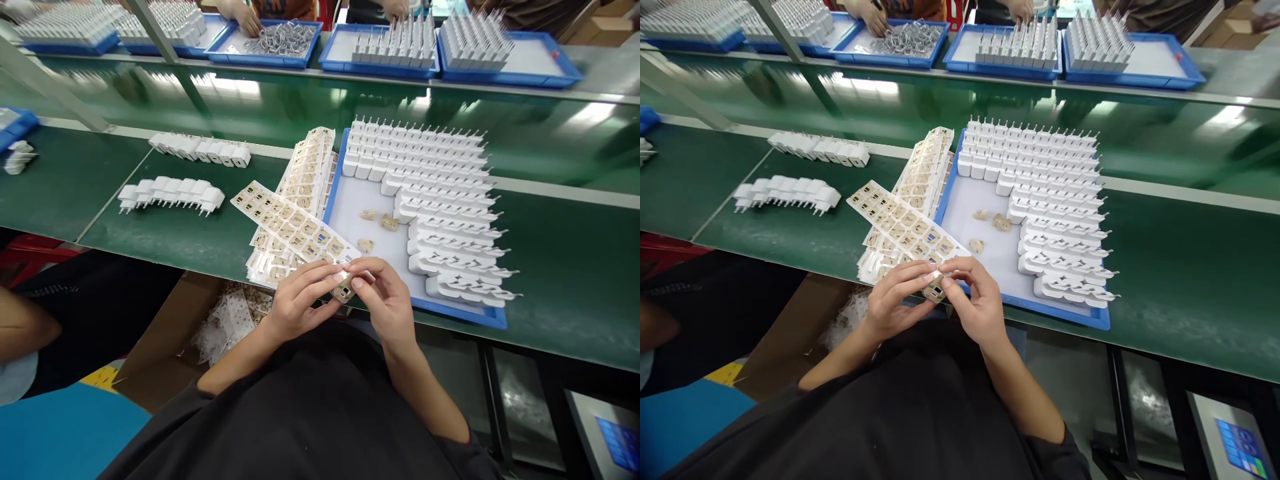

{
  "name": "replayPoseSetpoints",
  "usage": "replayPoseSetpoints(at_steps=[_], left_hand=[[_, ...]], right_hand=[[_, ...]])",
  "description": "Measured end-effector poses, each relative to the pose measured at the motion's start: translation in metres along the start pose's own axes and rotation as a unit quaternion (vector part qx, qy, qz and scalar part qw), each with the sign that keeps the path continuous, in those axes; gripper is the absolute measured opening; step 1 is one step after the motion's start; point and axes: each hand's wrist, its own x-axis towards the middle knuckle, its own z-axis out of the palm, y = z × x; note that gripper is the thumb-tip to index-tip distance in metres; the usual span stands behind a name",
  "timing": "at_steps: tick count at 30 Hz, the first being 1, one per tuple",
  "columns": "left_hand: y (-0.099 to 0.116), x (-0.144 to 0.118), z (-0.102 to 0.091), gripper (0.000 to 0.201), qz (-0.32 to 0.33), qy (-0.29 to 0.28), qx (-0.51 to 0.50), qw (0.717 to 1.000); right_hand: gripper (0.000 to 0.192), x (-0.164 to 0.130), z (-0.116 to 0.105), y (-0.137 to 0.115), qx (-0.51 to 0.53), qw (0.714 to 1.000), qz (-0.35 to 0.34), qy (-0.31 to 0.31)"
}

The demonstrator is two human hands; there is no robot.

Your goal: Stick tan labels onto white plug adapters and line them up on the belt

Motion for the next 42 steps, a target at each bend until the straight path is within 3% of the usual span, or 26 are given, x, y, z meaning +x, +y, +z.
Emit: replayPoseSetpoints(at_steps=[4,7,9,12,15,17,22,25,28,30,32,35,39,42], left_hand=[[0.001,0.0,-0.001,0.052,-0.016,0.0,-0.023,1.0],[0.0,-0.005,-0.005,0.05,-0.099,0.0,-0.048,0.994],[-0.006,-0.009,-0.011,0.047,-0.176,0.018,-0.048,0.983],[-0.023,-0.01,-0.029,0.042,-0.265,0.057,-0.005,0.963],[-0.054,-0.004,-0.056,0.038,-0.321,0.068,0.101,0.939],[-0.081,0.002,-0.075,0.039,-0.349,0.061,0.209,0.911],[-0.159,0.012,-0.106,0.04,-0.369,-0.037,0.438,0.819],[-0.191,0.014,-0.112,0.041,-0.355,-0.079,0.482,0.797],[-0.204,0.014,-0.113,0.041,-0.34,-0.091,0.492,0.797],[-0.205,0.013,-0.111,0.04,-0.337,-0.083,0.488,0.801],[-0.2,0.013,-0.108,0.04,-0.337,-0.063,0.476,0.81],[-0.181,0.015,-0.095,0.039,-0.305,-0.057,0.416,0.855],[-0.132,0.021,-0.063,0.032,-0.191,-0.149,0.238,0.941],[-0.096,0.027,-0.037,0.034,-0.139,-0.223,0.125,0.957]], right_hand=[[0.02,0.003,-0.008,-0.006,-0.177,0.974,-0.14,-0.016],[0.018,-0.001,-0.012,-0.006,-0.189,0.957,-0.21,-0.06],[0.012,-0.004,-0.016,-0.003,-0.118,0.971,-0.198,-0.071],[0.008,-0.002,-0.03,0.005,-0.105,0.988,-0.11,0.002],[0.01,0.011,-0.046,0.015,-0.256,0.963,-0.01,0.089],[0.019,0.021,-0.054,0.02,-0.344,0.932,0.005,0.116],[0.026,0.037,-0.064,0.034,-0.454,0.885,-0.047,0.095],[0.028,0.041,-0.066,0.041,-0.504,0.854,-0.096,0.086],[0.031,0.041,-0.058,0.041,-0.533,0.826,-0.162,0.086],[0.029,0.04,-0.045,0.04,-0.52,0.834,-0.175,0.061],[0.029,0.038,-0.031,0.04,-0.508,0.849,-0.147,0.007],[0.036,0.037,-0.014,0.046,-0.527,0.846,-0.069,-0.041],[0.034,0.039,-0.011,0.05,-0.512,0.858,-0.023,-0.037],[0.031,0.04,-0.015,0.044,-0.439,0.897,-0.036,-0.04]])
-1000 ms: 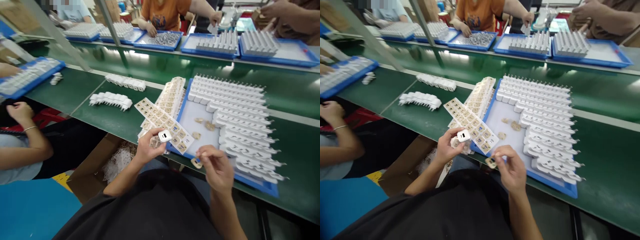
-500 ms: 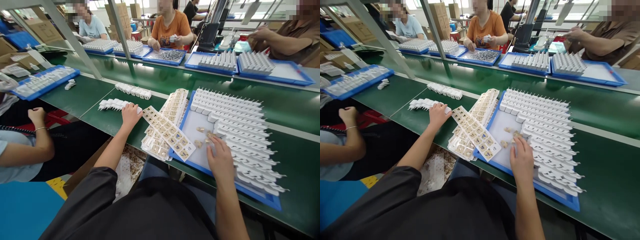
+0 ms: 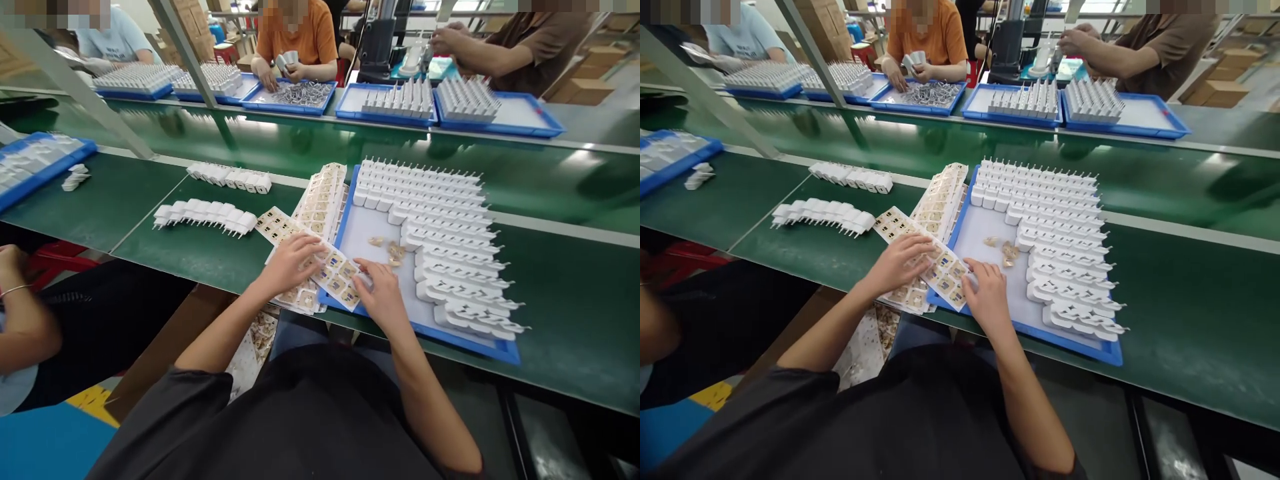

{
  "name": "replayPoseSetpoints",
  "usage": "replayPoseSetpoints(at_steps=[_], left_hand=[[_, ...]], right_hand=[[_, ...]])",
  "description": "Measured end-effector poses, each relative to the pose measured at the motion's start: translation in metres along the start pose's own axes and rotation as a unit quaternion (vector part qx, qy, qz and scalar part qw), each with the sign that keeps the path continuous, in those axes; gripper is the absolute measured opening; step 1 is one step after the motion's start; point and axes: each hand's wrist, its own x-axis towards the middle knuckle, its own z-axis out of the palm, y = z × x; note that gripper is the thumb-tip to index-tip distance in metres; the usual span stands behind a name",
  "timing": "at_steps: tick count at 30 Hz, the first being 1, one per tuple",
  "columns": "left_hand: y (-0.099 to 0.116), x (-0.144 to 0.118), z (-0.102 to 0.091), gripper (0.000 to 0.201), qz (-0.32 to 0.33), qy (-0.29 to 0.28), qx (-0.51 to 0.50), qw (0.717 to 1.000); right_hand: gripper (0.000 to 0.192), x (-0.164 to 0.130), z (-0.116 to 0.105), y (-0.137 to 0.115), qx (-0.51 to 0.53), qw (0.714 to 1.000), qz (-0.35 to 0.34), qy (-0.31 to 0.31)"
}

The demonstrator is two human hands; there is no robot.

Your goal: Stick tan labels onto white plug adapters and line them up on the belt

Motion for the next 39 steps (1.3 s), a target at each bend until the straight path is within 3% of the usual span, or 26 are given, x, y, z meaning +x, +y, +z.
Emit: replayPoseSetpoints(at_steps=[2,5,9,14,26,31,35,39], left_hand=[[0.018,0.007,0.007,0.04,0.021,-0.029,-0.036,0.999],[0.029,0.024,0.012,0.036,0.017,-0.062,-0.073,0.995],[0.029,0.043,0.012,0.026,-0.002,-0.114,-0.14,0.984],[0.038,0.05,0.009,0.024,-0.017,-0.137,-0.174,0.975],[0.038,0.057,0.008,0.012,-0.002,-0.166,-0.244,0.955],[0.037,0.063,0.013,0.012,-0.019,-0.154,-0.204,0.967],[0.04,0.07,0.02,0.015,-0.016,-0.142,-0.093,0.985],[0.065,0.083,0.035,0.03,0.067,-0.088,-0.003,0.994]], right_hand=[[0.03,-0.001,-0.007,-0.001,0.061,0.998,-0.014,-0.002],[0.027,-0.006,-0.015,-0.004,0.102,0.994,-0.025,0.009],[0.027,-0.011,-0.02,-0.005,0.048,0.997,-0.05,0.029],[0.021,-0.009,-0.02,-0.008,-0.054,0.992,-0.092,0.06],[0.012,-0.003,-0.011,-0.005,-0.026,0.989,-0.109,0.102],[0.01,-0.013,-0.025,-0.003,0.03,0.984,-0.128,0.123],[0.01,-0.038,-0.048,-0.004,0.098,0.979,-0.12,0.134],[0.018,-0.061,-0.065,-0.014,0.162,0.973,-0.139,0.086]])
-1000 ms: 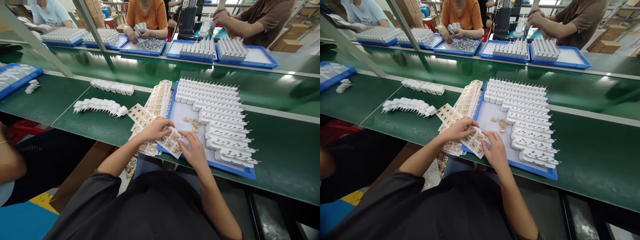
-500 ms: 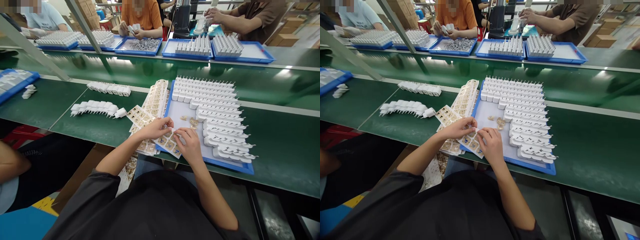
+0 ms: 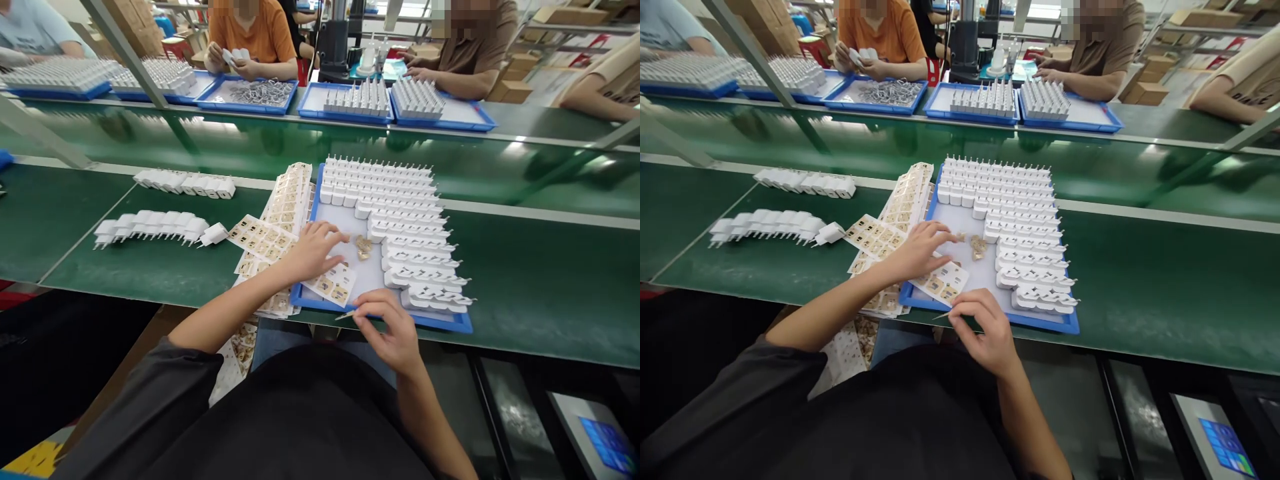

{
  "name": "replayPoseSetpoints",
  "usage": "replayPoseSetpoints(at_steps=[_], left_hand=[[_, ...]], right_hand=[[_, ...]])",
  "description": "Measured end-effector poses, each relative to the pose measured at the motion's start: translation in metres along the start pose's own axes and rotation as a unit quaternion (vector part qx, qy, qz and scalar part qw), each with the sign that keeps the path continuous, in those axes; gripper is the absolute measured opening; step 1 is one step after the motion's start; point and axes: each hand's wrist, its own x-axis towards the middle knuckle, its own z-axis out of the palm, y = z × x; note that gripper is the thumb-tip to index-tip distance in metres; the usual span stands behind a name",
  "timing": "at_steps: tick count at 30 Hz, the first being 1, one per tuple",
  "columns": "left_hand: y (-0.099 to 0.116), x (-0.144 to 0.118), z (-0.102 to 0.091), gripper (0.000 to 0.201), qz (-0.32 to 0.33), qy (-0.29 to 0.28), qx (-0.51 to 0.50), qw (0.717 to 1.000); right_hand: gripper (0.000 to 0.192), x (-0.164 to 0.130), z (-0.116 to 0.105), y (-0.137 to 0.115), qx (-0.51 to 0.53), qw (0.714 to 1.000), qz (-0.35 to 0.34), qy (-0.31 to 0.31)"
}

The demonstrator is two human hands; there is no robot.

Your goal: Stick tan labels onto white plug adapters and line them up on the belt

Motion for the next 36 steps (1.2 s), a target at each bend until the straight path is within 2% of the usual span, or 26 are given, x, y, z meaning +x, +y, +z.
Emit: replayPoseSetpoints(at_steps=[3,5,8,10,12,14,17,19,22,25,27,29,30,32,34,36], left_hand=[[0.032,0.018,0.017,0.046,0.11,0.023,0.012,0.994],[0.053,0.029,0.034,0.052,0.158,0.029,0.017,0.987],[0.075,0.042,0.058,0.044,0.182,0.034,0.041,0.982],[0.082,0.047,0.066,0.035,0.176,0.035,0.054,0.982],[0.085,0.046,0.063,0.031,0.163,0.033,0.046,0.985],[0.084,0.039,0.048,0.027,0.153,0.02,0.003,0.988],[0.074,0.019,0.016,0.023,0.094,0.014,-0.164,0.982],[0.064,-0.001,-0.002,0.029,0.016,0.035,-0.319,0.947],[0.05,-0.033,-0.012,0.045,-0.108,0.073,-0.518,0.845],[0.042,-0.061,-0.002,0.057,-0.193,0.086,-0.647,0.732],[0.04,-0.075,0.008,0.06,-0.219,0.088,-0.702,0.672],[0.039,-0.083,0.016,0.059,-0.23,0.1,-0.732,0.633],[0.039,-0.086,0.018,0.058,-0.232,0.117,-0.737,0.625],[0.04,-0.089,0.022,0.056,-0.224,0.163,-0.724,0.632],[0.039,-0.088,0.027,0.055,-0.201,0.208,-0.683,0.671],[0.029,-0.078,0.034,0.058,-0.184,0.204,-0.627,0.729]], right_hand=[[0.02,-0.004,-0.004,-0.013,0.028,0.999,-0.018,-0.028],[0.02,-0.005,-0.006,-0.019,0.025,0.999,-0.028,-0.035],[0.017,-0.005,-0.009,-0.022,0.019,0.999,-0.031,-0.03],[0.016,-0.007,-0.012,-0.021,0.018,0.999,-0.025,-0.026],[0.016,-0.01,-0.015,-0.019,0.014,1.0,-0.012,-0.021],[0.016,-0.014,-0.018,-0.015,0.017,1.0,0.004,-0.008],[0.016,-0.017,-0.018,-0.009,0.053,0.998,0.02,0.013],[0.016,-0.017,-0.014,-0.006,0.092,0.995,0.031,0.02],[0.017,-0.013,-0.002,-0.004,0.156,0.986,0.052,0.025],[0.015,-0.005,0.013,-0.008,0.206,0.976,0.073,0.014],[0.014,0.001,0.023,-0.01,0.224,0.971,0.082,0.001],[0.011,0.005,0.029,-0.011,0.233,0.969,0.082,-0.014],[0.01,0.005,0.031,-0.011,0.23,0.969,0.085,-0.021],[0.007,0.001,0.03,-0.011,0.209,0.972,0.1,-0.026],[0.004,0.0,0.026,-0.004,0.169,0.976,0.135,-0.007],[0.006,0.011,0.027,0.013,0.18,0.969,0.167,0.013]])
